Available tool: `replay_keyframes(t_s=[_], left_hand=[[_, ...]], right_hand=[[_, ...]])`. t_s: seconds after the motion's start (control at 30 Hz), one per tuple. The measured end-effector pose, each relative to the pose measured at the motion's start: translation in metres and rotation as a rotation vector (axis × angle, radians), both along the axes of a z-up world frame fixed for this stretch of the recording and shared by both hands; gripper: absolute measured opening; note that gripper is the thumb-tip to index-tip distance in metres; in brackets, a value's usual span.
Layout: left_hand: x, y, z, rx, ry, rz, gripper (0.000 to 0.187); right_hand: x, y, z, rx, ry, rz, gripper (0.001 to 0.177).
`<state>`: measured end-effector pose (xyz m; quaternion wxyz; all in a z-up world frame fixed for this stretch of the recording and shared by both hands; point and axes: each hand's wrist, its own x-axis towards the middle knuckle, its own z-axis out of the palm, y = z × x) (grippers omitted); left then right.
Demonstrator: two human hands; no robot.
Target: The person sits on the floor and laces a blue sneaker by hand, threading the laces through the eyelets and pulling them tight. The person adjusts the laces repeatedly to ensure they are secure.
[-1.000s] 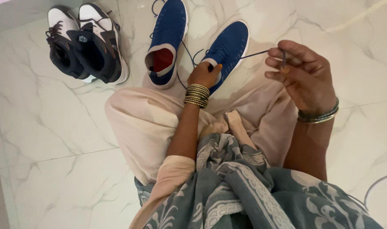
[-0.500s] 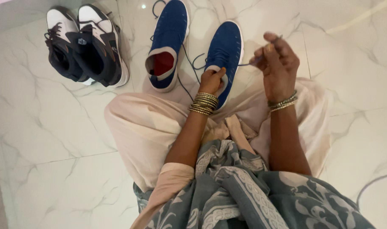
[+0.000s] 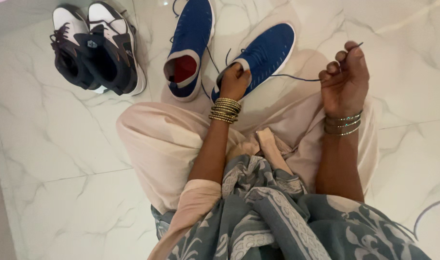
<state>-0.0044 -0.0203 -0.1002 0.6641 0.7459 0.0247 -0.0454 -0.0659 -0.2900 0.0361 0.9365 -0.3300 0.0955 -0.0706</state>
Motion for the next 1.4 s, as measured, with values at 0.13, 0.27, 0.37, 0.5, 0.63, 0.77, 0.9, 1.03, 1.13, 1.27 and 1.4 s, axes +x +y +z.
replay_keyframes(t_s=[0.13,0.27,0.37,0.5,0.63,0.77,0.9,1.03,1.13,1.27,1.4], left_hand=[[0.007,0.0,-0.013,-0.047,0.026,0.014,0.014],[0.005,0.001,-0.013,-0.176,0.087,0.044,0.021],[0.004,0.001,-0.006,-0.089,0.163,0.04,0.026],[0.0,0.003,0.001,0.13,0.075,0.015,0.033],[0.003,0.001,-0.004,-0.02,0.143,-0.014,0.031],[0.004,0.002,-0.007,0.018,0.181,-0.014,0.037],[0.003,0.002,-0.004,0.014,0.222,-0.013,0.038],[0.0,-0.002,0.002,0.011,0.138,0.011,0.039],[0.0,-0.003,0.007,0.175,0.127,0.039,0.047],[0.003,0.0,0.007,0.181,0.152,0.033,0.048],[0.0,-0.001,0.004,0.156,0.039,0.049,0.05]], right_hand=[[0.004,0.01,-0.004,-0.334,0.06,-0.071,0.009],[0.004,0.044,-0.022,-0.871,0.154,0.157,0.014],[0.007,0.069,-0.035,-0.987,0.164,0.221,0.017],[0.013,0.081,-0.041,-1.025,0.193,0.214,0.016],[0.014,0.08,-0.044,-1.203,0.175,0.231,0.014],[0.015,0.083,-0.044,-1.26,0.149,0.229,0.015],[0.018,0.087,-0.04,-1.315,0.164,0.227,0.014],[0.018,0.092,-0.038,-1.343,0.173,0.199,0.012],[0.02,0.094,-0.038,-1.355,0.156,0.163,0.011],[0.021,0.096,-0.043,-1.344,0.105,0.108,0.01],[0.02,0.098,-0.045,-1.373,0.121,0.115,0.009]])
